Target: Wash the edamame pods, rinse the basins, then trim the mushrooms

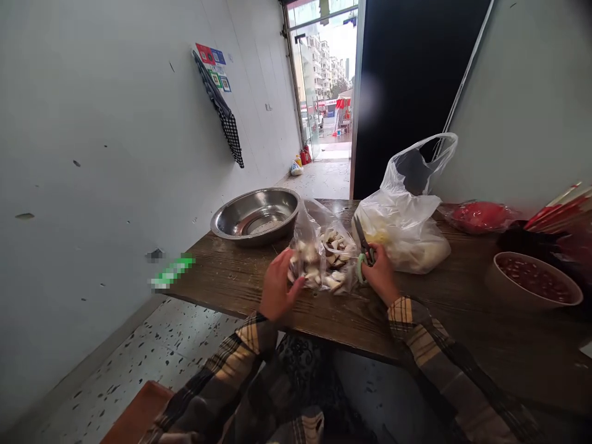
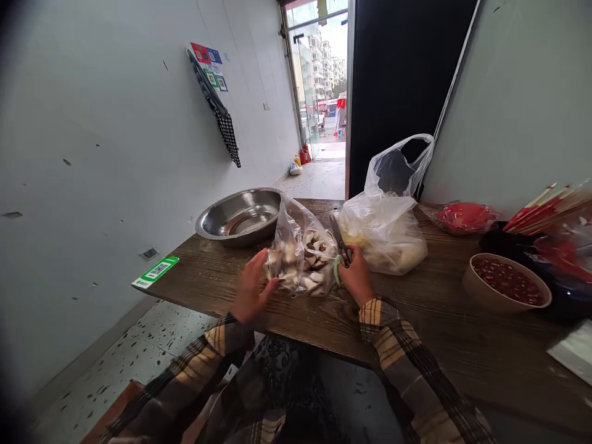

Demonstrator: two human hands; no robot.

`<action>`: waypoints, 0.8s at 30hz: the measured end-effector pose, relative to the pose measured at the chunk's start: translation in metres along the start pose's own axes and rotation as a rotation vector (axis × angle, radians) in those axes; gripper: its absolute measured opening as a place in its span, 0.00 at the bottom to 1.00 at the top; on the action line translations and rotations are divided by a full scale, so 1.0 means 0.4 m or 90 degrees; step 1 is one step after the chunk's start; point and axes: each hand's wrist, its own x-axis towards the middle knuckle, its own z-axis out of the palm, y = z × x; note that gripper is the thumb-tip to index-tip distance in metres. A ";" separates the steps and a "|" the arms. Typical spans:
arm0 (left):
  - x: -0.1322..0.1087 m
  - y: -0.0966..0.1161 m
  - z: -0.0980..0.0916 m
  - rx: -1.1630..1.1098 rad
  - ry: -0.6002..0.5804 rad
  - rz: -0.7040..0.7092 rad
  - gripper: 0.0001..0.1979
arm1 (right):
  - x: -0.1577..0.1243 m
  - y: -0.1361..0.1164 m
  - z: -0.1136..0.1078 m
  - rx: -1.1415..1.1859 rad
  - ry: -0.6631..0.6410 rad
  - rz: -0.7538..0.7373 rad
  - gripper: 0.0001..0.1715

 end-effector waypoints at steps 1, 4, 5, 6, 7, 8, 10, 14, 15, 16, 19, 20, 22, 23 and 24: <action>0.031 0.028 0.010 -0.006 -0.021 0.053 0.28 | 0.003 0.008 -0.006 0.006 0.014 0.012 0.25; 0.119 0.095 0.050 0.006 -0.109 0.192 0.23 | 0.003 0.023 -0.030 0.006 0.057 0.035 0.27; 0.141 0.106 0.063 0.019 -0.137 0.219 0.23 | -0.001 0.025 -0.039 -0.004 0.072 0.041 0.28; 0.155 0.110 0.072 0.034 -0.161 0.234 0.23 | -0.006 0.027 -0.050 -0.018 0.090 0.051 0.29; 0.163 0.108 0.077 0.051 -0.179 0.239 0.23 | -0.012 0.029 -0.061 -0.033 0.107 0.063 0.29; 0.165 0.101 0.077 0.069 -0.188 0.238 0.23 | -0.020 0.031 -0.074 -0.045 0.122 0.076 0.30; 0.150 0.077 0.062 0.103 -0.179 0.228 0.24 | -0.038 0.037 -0.102 -0.054 0.138 0.096 0.31; 0.079 0.025 -0.009 0.130 -0.080 0.211 0.17 | -0.079 0.042 -0.150 -0.037 0.132 0.123 0.33; 0.057 0.017 -0.027 0.126 -0.059 0.207 0.13 | -0.091 0.040 -0.156 -0.034 0.127 0.135 0.33; 0.035 0.010 -0.043 0.121 -0.048 0.205 0.11 | -0.103 0.037 -0.160 -0.031 0.120 0.147 0.34; -0.028 0.000 -0.072 0.089 -0.061 0.219 0.06 | -0.143 0.022 -0.161 -0.031 0.091 0.165 0.35; -0.045 -0.003 -0.076 0.075 -0.071 0.228 0.06 | -0.157 0.014 -0.161 -0.035 0.078 0.164 0.35; -0.069 -0.009 -0.079 0.054 -0.084 0.238 0.06 | -0.186 -0.010 -0.161 -0.050 0.066 0.165 0.34; -0.076 -0.013 -0.080 0.047 -0.087 0.240 0.06 | -0.200 -0.029 -0.164 -0.058 0.077 0.165 0.34; -0.080 -0.017 -0.081 0.042 -0.086 0.239 0.06 | -0.212 -0.052 -0.167 -0.062 0.103 0.160 0.34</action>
